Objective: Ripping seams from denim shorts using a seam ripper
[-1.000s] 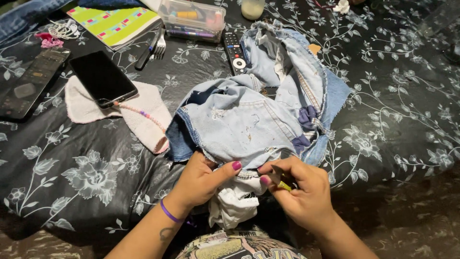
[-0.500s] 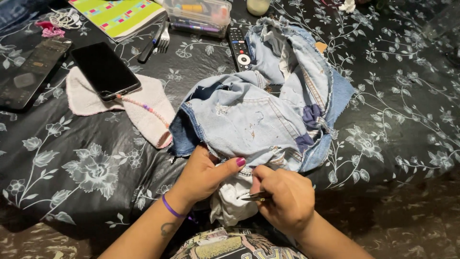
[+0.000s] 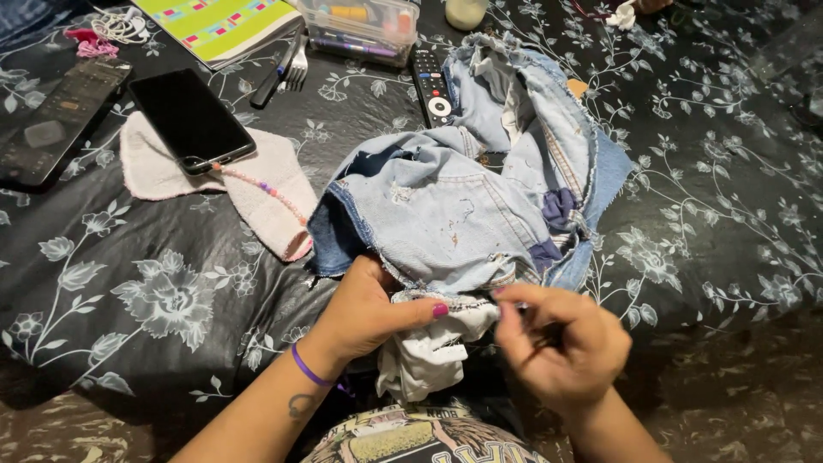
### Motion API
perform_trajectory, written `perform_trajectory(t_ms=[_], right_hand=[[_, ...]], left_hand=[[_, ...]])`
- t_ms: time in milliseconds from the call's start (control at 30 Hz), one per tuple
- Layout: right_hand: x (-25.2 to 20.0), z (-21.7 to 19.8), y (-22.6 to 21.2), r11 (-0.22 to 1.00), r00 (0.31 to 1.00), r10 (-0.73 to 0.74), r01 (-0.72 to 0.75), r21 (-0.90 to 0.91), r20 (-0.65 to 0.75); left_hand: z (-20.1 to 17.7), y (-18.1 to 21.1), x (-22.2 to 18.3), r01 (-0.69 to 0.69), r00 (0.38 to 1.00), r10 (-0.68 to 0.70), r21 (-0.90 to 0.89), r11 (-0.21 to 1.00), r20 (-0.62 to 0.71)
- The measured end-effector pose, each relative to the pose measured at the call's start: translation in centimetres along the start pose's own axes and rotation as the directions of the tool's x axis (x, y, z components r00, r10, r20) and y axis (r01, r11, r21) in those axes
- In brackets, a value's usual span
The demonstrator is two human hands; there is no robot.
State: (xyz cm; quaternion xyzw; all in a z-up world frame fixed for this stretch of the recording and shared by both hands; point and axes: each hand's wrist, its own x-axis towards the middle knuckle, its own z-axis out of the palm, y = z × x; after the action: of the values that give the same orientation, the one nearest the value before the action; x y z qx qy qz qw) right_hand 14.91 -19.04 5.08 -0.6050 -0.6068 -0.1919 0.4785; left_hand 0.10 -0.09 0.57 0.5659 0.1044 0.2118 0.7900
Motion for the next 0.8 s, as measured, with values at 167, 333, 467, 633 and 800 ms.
perform_trajectory(t_ms=[167,333,467,633,800], right_hand=[[1.0,1.2,-2.6,0.986,0.988,-0.066,0.086,-0.146,0.137],[1.5,1.8,-2.7,0.961,0.97,-0.185,0.213,-0.179,0.16],[0.6,1.9,-1.3,0.946,0.978,-0.189,0.207,-0.25,0.093],[0.6,0.2,1.0,0.971,0.994,-0.092,0.077,-0.226,-0.056],[0.9,0.4,-0.2,0.983,0.961,0.178,-0.182,-0.001,0.214]], left_hand=[[0.1,0.4,-0.1,-0.015,1.0,0.015,-0.017,1.0,0.018],[0.1,0.1,0.0,0.0,1.0,0.0,-0.004,1.0,-0.014],[0.1,0.3,0.0,0.02,1.0,-0.02,-0.018,1.0,-0.013],[0.1,0.5,0.0,0.015,1.0,-0.014,0.03,0.999,-0.021],[0.2,0.7,-0.1,0.025,1.0,-0.025,0.007,1.0,0.015]])
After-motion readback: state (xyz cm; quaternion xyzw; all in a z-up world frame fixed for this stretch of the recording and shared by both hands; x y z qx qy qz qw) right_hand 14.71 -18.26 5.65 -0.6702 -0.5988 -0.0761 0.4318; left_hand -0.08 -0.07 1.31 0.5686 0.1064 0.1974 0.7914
